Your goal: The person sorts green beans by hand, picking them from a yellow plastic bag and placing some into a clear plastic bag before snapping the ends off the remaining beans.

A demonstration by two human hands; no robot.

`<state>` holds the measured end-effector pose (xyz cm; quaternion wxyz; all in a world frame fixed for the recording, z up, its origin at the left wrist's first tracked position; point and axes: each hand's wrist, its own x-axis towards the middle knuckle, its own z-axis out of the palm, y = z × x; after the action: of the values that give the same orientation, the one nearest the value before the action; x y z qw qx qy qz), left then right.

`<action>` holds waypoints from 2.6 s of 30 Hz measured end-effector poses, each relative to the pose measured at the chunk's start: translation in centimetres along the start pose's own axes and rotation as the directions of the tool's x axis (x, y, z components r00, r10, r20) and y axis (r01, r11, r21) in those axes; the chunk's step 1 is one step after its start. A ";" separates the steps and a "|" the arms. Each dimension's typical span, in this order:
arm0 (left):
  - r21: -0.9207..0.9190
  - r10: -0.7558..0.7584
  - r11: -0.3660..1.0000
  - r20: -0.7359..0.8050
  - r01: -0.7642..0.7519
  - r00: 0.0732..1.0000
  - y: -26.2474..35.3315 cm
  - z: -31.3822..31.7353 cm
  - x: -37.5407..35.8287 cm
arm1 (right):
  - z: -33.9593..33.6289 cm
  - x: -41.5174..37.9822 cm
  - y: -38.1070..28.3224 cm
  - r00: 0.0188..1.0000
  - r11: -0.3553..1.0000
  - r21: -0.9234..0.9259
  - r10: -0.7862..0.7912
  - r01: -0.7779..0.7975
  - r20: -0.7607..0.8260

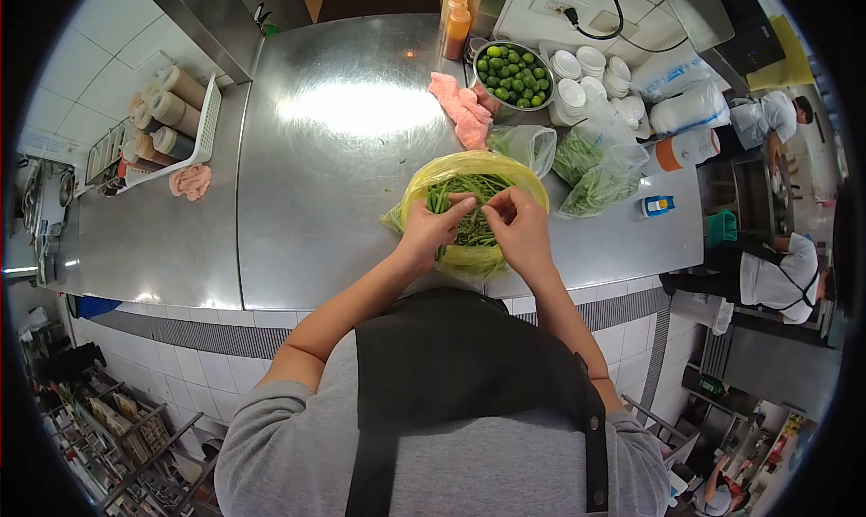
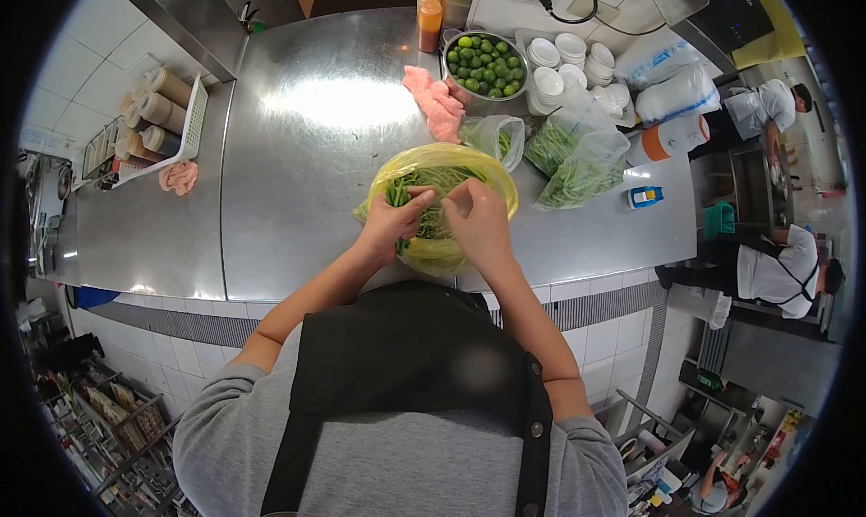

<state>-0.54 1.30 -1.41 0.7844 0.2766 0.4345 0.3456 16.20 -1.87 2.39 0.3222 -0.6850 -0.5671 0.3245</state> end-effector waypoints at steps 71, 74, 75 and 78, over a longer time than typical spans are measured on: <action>0.705 0.473 0.299 0.476 -0.643 0.742 2.9 -1.7 1.3 | -1.2 0.4 -1.1 0.896 0.892 -0.085 -0.444 0.444 0.021; 0.706 0.465 0.180 0.552 -0.685 0.692 2.7 -1.8 1.2 | -1.6 0.5 -0.2 0.906 0.901 -0.098 -0.421 0.422 0.034; 0.705 0.485 0.179 0.544 -0.686 0.685 2.6 -1.7 1.1 | -1.7 0.7 0.1 0.901 0.882 -0.188 -0.432 0.433 0.048; 0.691 0.534 0.197 0.519 -0.695 0.667 2.3 -1.5 0.9 | -1.9 0.8 0.2 0.898 0.880 -0.186 -0.440 0.437 0.029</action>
<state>-2.18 3.65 -0.84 0.3651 0.8005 0.3294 0.3427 17.94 -1.20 3.26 0.3252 -0.5687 -0.7329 0.1835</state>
